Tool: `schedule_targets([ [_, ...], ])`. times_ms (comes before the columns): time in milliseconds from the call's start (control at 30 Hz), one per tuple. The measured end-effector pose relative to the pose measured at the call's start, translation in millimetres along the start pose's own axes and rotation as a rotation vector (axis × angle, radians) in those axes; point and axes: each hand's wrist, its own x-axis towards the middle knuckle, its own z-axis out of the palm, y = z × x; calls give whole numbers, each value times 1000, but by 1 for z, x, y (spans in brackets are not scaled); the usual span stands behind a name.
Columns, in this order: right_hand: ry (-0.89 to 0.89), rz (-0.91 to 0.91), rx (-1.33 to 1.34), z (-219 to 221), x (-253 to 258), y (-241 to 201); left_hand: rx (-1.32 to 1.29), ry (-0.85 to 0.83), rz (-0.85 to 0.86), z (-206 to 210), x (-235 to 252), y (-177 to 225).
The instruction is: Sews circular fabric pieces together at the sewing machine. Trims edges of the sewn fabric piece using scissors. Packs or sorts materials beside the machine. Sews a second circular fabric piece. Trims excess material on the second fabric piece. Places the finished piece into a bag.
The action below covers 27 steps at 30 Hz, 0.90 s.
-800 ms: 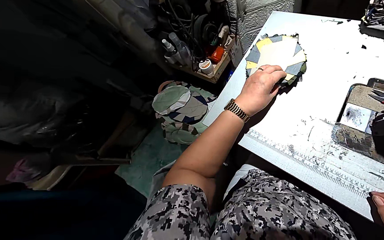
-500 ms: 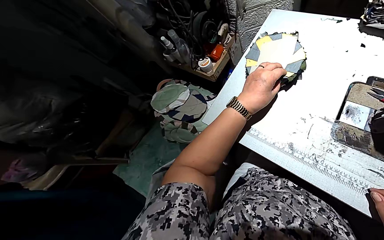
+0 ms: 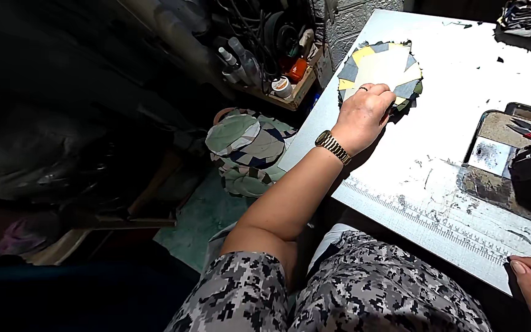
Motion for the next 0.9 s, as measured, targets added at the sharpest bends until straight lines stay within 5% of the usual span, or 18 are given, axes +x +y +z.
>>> schedule_targets([
  [267,21,3,2,2,-1,1,165,48,33,10,0,6],
  [900,48,-17,34,3,-1,4,-211,-50,-159,-23,20,-16],
])
